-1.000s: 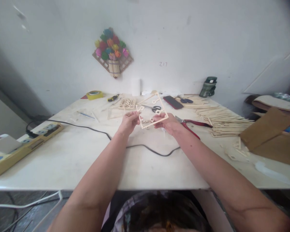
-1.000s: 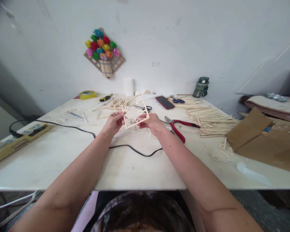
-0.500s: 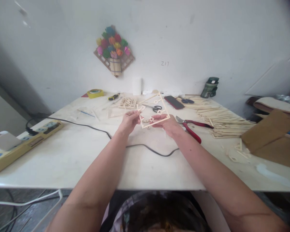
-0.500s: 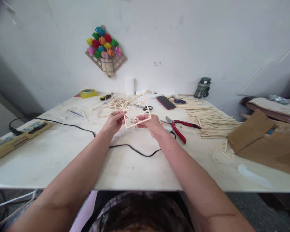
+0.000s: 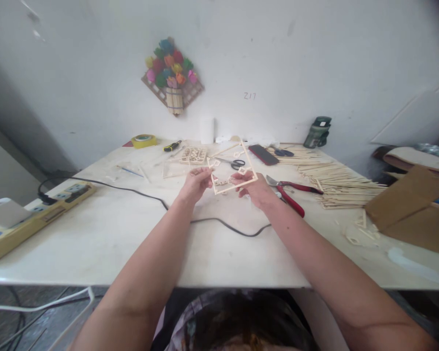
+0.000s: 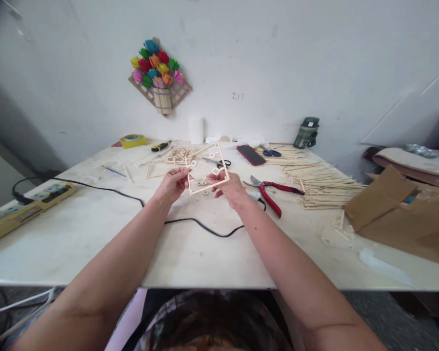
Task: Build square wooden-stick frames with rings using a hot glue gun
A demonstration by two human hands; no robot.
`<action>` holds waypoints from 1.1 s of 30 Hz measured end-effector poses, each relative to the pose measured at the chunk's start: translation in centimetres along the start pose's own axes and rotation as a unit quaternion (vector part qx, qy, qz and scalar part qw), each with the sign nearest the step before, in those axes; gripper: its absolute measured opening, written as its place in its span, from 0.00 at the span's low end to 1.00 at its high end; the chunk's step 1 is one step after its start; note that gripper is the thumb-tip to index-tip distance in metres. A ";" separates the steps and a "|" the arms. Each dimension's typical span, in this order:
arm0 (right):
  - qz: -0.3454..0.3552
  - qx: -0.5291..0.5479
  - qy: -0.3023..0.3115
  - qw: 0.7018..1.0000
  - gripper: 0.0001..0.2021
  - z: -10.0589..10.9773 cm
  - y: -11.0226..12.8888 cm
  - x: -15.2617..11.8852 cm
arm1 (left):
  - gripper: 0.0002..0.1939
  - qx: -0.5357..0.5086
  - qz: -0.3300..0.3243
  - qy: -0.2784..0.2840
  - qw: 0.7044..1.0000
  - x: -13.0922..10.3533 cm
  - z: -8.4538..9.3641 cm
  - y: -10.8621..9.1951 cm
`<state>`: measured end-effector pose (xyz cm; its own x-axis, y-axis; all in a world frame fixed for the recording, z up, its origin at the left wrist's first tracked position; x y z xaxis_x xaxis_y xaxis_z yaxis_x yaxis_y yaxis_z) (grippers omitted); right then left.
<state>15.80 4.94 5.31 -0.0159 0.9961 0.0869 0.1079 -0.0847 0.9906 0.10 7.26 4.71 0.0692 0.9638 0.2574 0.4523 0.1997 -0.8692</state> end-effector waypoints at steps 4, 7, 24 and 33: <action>0.000 0.013 0.024 1.000 0.08 -0.4 0.1 -0.3 | 0.11 -0.006 -0.001 0.001 1.000 0.1 0.1 0.0; 0.015 0.043 0.059 0.997 0.07 -0.8 0.3 -0.4 | 0.10 -0.013 -0.006 0.003 1.000 0.1 0.0 -0.1; 0.028 0.023 0.059 0.998 0.13 -1.1 -0.3 -0.2 | 0.12 0.001 0.004 0.010 1.000 -0.2 -0.4 -0.1; 0.048 0.001 0.055 0.997 0.11 -1.0 0.0 -0.3 | 0.11 0.012 0.008 0.021 1.000 -0.2 -0.6 0.0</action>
<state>14.82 4.63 5.44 -0.1147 0.9745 0.1927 0.1163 -0.1795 0.9769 0.63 6.95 4.90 0.1142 0.9585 0.2610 0.4287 0.1895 -0.8834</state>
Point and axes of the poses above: each hand's wrist, its own x-axis towards the middle knuckle, its own z-axis out of the back of the hand, y = z × x, the point moved 9 cm from there along x, towards the middle knuckle, and after that the axes turned 4 degrees about -y, right-handed, at the moved point
